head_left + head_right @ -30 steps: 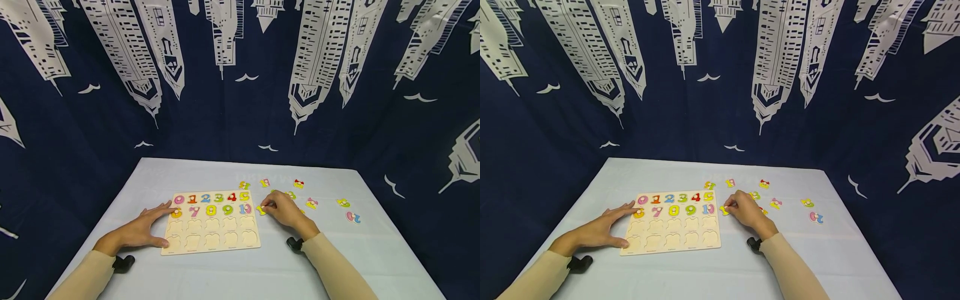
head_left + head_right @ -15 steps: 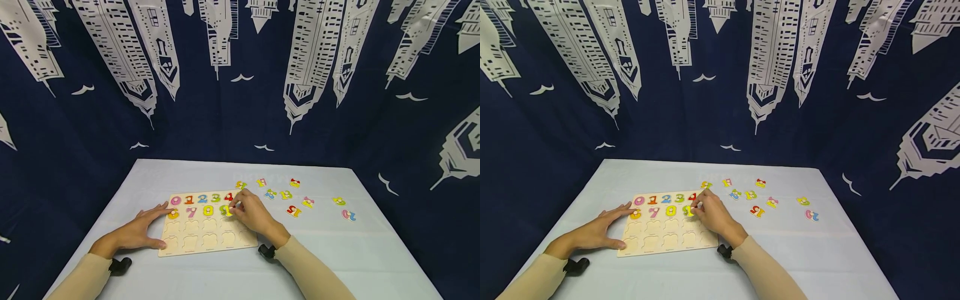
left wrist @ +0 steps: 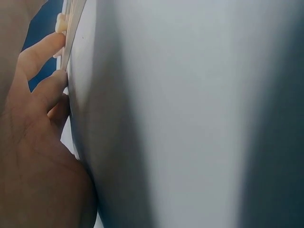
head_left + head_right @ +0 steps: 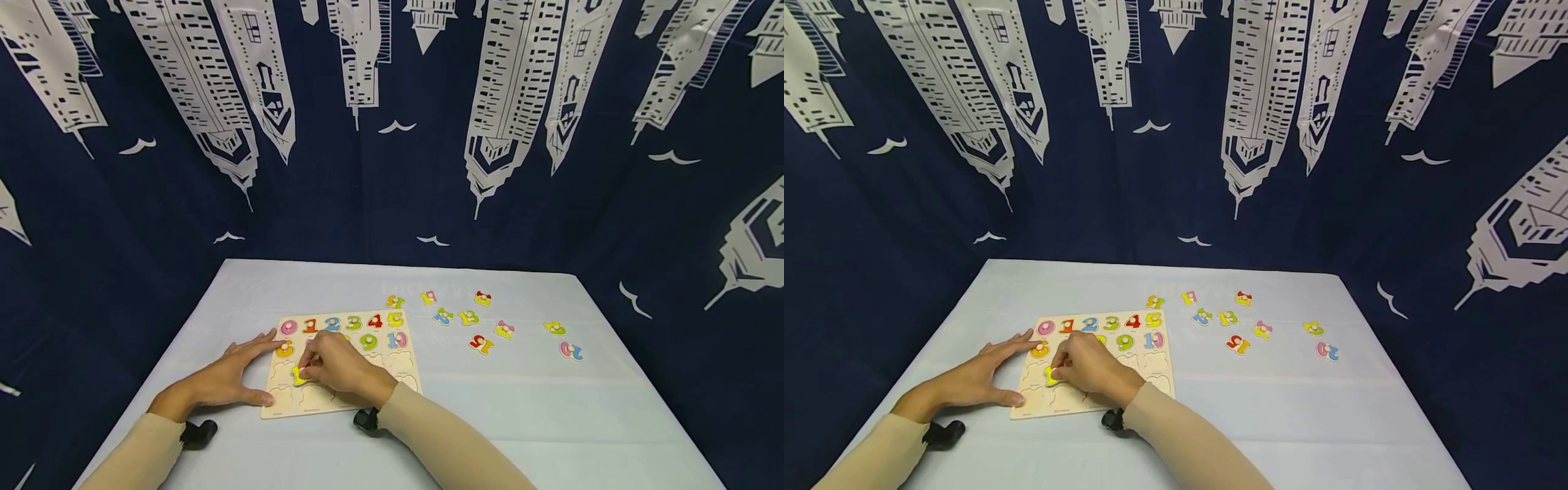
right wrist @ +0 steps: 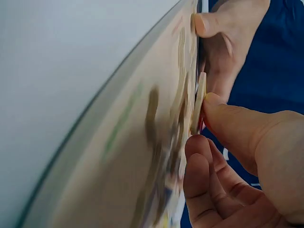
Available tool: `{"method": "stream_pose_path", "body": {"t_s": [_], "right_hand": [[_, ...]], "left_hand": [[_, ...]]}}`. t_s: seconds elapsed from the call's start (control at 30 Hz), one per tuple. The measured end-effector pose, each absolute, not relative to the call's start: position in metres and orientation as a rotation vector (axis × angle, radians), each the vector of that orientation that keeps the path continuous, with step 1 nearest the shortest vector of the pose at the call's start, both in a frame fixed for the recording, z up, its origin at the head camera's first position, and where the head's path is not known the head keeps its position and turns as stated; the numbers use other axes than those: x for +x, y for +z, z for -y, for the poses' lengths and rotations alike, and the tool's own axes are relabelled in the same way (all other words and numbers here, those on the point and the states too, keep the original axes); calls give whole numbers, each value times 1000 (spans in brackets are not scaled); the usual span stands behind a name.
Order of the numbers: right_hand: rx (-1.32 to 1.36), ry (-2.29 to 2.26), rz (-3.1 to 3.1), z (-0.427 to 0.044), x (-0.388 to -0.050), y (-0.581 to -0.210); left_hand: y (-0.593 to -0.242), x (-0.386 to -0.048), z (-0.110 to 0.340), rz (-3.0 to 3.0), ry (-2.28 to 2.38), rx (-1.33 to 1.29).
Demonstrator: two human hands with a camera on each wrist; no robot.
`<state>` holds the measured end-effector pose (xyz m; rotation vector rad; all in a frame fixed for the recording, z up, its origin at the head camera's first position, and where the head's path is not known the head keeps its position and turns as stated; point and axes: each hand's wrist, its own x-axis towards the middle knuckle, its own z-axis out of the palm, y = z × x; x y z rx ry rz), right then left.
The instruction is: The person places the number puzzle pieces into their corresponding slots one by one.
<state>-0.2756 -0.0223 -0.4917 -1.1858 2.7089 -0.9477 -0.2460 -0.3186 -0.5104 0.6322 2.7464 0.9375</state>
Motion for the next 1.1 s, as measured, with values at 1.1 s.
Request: {"method": "stream_pose_path", "body": {"t_s": [1.1], "right_hand": [[-1045,-942,-2778,59,-273,-499]], "left_hand": [[-514,-248,321,-2764,939,672]]}}
